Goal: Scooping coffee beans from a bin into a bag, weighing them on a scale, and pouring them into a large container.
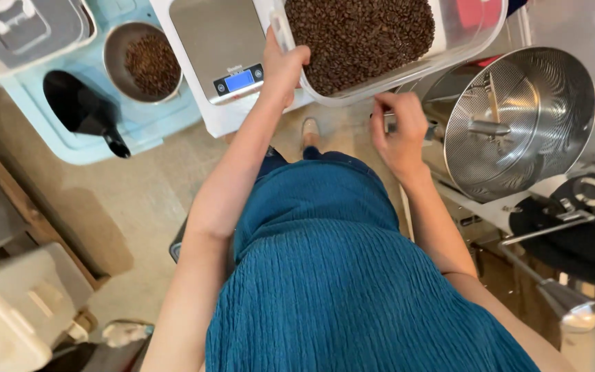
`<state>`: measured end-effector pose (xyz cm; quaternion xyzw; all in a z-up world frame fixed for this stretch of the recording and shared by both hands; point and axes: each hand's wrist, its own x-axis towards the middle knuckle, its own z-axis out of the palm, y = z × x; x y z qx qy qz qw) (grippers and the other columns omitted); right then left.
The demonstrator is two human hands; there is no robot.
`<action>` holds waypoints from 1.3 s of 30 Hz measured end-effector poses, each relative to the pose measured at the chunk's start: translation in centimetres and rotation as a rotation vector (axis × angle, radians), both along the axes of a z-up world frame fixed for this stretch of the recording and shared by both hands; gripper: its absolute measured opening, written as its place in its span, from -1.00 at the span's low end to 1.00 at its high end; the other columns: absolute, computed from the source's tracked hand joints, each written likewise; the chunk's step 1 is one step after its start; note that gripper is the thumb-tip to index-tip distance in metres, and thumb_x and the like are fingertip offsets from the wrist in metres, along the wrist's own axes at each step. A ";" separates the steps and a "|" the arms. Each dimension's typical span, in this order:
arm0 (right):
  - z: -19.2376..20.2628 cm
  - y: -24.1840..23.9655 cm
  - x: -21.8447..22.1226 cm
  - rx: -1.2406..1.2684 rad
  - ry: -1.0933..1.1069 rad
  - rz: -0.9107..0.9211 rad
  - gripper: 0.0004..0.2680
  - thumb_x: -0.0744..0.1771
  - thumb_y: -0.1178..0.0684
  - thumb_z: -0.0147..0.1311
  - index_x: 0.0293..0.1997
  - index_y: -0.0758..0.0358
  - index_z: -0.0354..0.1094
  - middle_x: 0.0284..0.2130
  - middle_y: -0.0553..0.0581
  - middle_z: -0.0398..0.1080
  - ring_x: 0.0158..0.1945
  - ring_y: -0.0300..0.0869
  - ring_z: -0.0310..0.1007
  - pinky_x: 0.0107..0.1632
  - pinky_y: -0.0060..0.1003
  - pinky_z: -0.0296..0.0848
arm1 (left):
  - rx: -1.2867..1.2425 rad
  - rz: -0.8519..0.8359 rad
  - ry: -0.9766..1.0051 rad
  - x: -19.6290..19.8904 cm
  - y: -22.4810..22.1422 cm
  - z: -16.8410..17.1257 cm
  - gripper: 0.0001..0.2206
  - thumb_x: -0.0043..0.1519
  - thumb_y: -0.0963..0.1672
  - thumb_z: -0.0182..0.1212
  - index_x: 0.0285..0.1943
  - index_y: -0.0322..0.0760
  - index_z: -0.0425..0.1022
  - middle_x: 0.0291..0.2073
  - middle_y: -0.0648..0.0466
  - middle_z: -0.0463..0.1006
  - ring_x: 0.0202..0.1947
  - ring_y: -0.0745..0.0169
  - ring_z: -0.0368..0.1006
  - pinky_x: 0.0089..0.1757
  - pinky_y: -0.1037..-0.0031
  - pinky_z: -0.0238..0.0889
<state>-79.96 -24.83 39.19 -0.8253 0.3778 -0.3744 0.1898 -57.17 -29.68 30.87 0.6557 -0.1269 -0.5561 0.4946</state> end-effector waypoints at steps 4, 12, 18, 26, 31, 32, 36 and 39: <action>0.8 -1.5 -3.9 -0.068 0.020 0.014 -0.96 0.38 0.39 0.03 -0.13 0.53 0.37 -0.28 0.36 0.40 -0.22 0.09 0.34 -0.14 -0.12 0.31 | 0.009 0.101 -0.040 -1.4 3.1 -0.9 -0.17 -0.17 -0.29 0.10 0.46 -0.21 0.17 0.10 -0.08 0.48 0.02 0.00 0.35 -0.07 0.30 0.35; 6.4 -4.4 -3.5 -0.324 -0.153 0.056 -0.95 0.42 0.39 -0.02 -0.07 0.56 0.35 -0.30 0.41 0.39 -0.25 0.12 0.35 -0.19 -0.10 0.34 | -0.394 0.347 0.222 1.5 15.5 3.0 -0.02 -0.10 -0.44 -0.13 0.63 -0.10 -0.16 0.53 -0.22 0.05 0.53 -0.24 0.01 0.40 -0.04 -0.03; 7.4 -4.1 3.1 -0.291 -0.314 0.189 -0.94 0.40 0.34 0.01 -0.08 0.56 0.29 -0.31 0.40 0.34 -0.30 0.12 0.29 -0.22 -0.09 0.30 | -0.092 0.687 0.216 4.7 26.8 8.9 -0.12 -0.18 -0.33 0.00 0.49 -0.08 0.12 0.35 -0.19 0.37 0.27 -0.45 0.41 -0.51 0.39 0.48; 0.1 1.1 17.0 0.227 -0.280 0.409 -0.86 0.40 0.36 0.04 0.07 0.42 0.30 -0.26 0.27 0.32 -0.25 -0.04 0.34 -0.14 -0.16 0.39 | -0.089 1.164 0.205 12.3 40.3 9.0 -0.12 -0.13 -0.36 0.01 0.51 -0.10 0.02 0.24 -0.21 0.37 0.05 -0.36 0.43 -0.31 -0.19 0.55; -15.0 5.7 29.7 0.677 -0.066 0.476 -0.86 0.38 0.32 0.11 0.03 0.33 0.36 -0.37 0.21 0.41 -0.38 -0.13 0.42 -0.32 -0.32 0.38 | -0.094 1.515 0.076 20.2 49.4 2.2 -0.11 -0.23 -0.39 0.09 0.43 -0.09 0.18 0.17 -0.30 0.49 -0.10 -0.54 0.58 -0.26 -0.48 0.51; -18.4 7.1 32.7 0.714 0.087 0.528 -0.85 0.35 0.25 0.17 0.01 0.33 0.38 -0.35 0.32 0.45 -0.32 0.07 0.47 -0.26 -0.13 0.42 | -0.082 1.554 0.048 22.1 50.9 0.8 -0.11 -0.22 -0.39 0.09 0.43 -0.06 0.18 0.17 -0.29 0.47 -0.10 -0.49 0.58 -0.23 -0.39 0.53; -27.3 15.0 45.7 1.303 0.362 0.520 -0.62 0.34 -0.07 0.26 0.16 0.39 0.28 -0.28 0.24 0.44 -0.41 -0.18 0.54 -0.47 -0.39 0.50 | -0.049 1.678 -0.045 30.0 55.9 -5.9 -0.13 -0.17 -0.42 0.04 0.45 -0.15 0.10 0.18 -0.32 0.38 -0.03 -0.29 0.48 -0.06 -0.08 0.54; -34.4 20.1 54.1 1.231 0.785 0.269 -0.33 0.25 -0.56 0.21 0.38 -0.04 0.07 0.18 0.27 0.41 0.21 0.05 0.48 0.18 -0.06 0.48 | 0.091 1.708 0.008 34.1 58.5 -10.3 -0.10 -0.07 -0.37 0.03 0.55 0.00 -0.01 0.26 -0.15 0.42 -0.12 -0.04 0.53 -0.11 0.10 0.53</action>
